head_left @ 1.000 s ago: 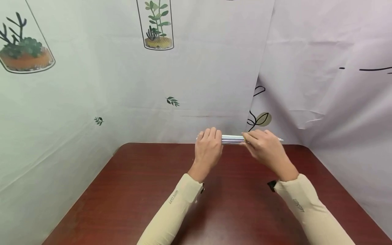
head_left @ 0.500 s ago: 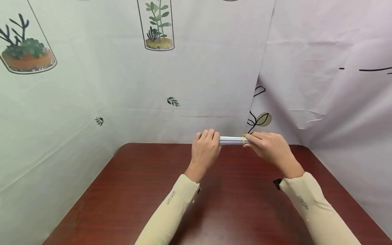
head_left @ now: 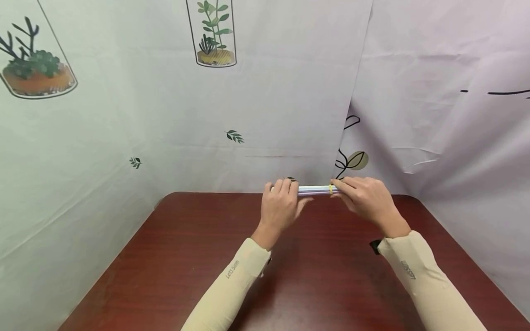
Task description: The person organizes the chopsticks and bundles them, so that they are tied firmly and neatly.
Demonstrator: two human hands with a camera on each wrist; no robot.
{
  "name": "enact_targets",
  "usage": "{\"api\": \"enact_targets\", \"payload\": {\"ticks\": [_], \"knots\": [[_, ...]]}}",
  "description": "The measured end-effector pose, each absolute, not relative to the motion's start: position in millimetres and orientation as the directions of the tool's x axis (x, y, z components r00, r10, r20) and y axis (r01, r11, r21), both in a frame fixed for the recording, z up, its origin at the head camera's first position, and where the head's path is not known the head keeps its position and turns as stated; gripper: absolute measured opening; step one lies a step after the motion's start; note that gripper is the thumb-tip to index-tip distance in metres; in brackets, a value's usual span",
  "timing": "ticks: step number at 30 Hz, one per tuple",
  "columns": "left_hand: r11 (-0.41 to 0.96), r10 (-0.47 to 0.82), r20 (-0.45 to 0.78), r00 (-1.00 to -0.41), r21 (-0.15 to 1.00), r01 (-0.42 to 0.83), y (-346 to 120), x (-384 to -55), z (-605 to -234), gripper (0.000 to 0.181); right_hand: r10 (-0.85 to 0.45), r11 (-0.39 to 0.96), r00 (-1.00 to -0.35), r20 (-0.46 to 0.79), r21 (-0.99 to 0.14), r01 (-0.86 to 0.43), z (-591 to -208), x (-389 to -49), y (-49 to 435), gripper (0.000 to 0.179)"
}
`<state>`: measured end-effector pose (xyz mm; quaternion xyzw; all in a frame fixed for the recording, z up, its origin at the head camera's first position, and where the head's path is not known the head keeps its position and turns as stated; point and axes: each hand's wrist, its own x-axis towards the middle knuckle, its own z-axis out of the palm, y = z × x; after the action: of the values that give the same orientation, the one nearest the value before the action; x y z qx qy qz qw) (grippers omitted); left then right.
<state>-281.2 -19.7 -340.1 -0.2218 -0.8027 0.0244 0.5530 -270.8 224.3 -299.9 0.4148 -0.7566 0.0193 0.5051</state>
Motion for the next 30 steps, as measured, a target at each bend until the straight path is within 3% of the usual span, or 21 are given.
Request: {"api": "enact_targets", "payload": {"ticks": [5,10,13,18,24,30], "knots": [[0.923,0.335,0.895,-0.295,-0.249,0.293,-14.9,-283.1,-348.2,0.040,-0.541,0.745,-0.105,0.834,0.418,-0.520,-310.2,-273.5,214.3,0.038],[0.952,0.246,0.937,-0.248,-0.186,0.244,-9.7,-284.1,-344.3,0.005,-0.396,0.850,0.051,0.917,0.387,-0.358,-321.3,-279.3,195.2,0.031],[0.961,0.218,0.952,-0.217,-0.171,0.217,-6.6,-283.1,-337.3,0.006,-0.316,0.888,0.133,0.939,0.342,-0.307,-321.6,-280.5,188.5,0.037],[0.961,0.218,0.959,-0.180,-0.179,0.209,-8.2,-281.9,-329.4,0.007,-0.275,0.902,0.183,0.944,0.319,-0.291,-315.9,-277.9,186.0,0.039],[0.936,0.272,0.951,-0.145,-0.227,0.270,-16.8,-282.8,-326.7,0.008,-0.270,0.881,0.135,0.953,0.301,-0.364,-313.1,-272.3,199.3,0.041],[0.928,0.293,0.949,-0.117,-0.253,0.273,-19.6,-282.6,-333.4,0.011,-0.402,0.743,-0.037,0.915,0.302,-0.598,-299.2,-266.0,223.6,0.045]]}}
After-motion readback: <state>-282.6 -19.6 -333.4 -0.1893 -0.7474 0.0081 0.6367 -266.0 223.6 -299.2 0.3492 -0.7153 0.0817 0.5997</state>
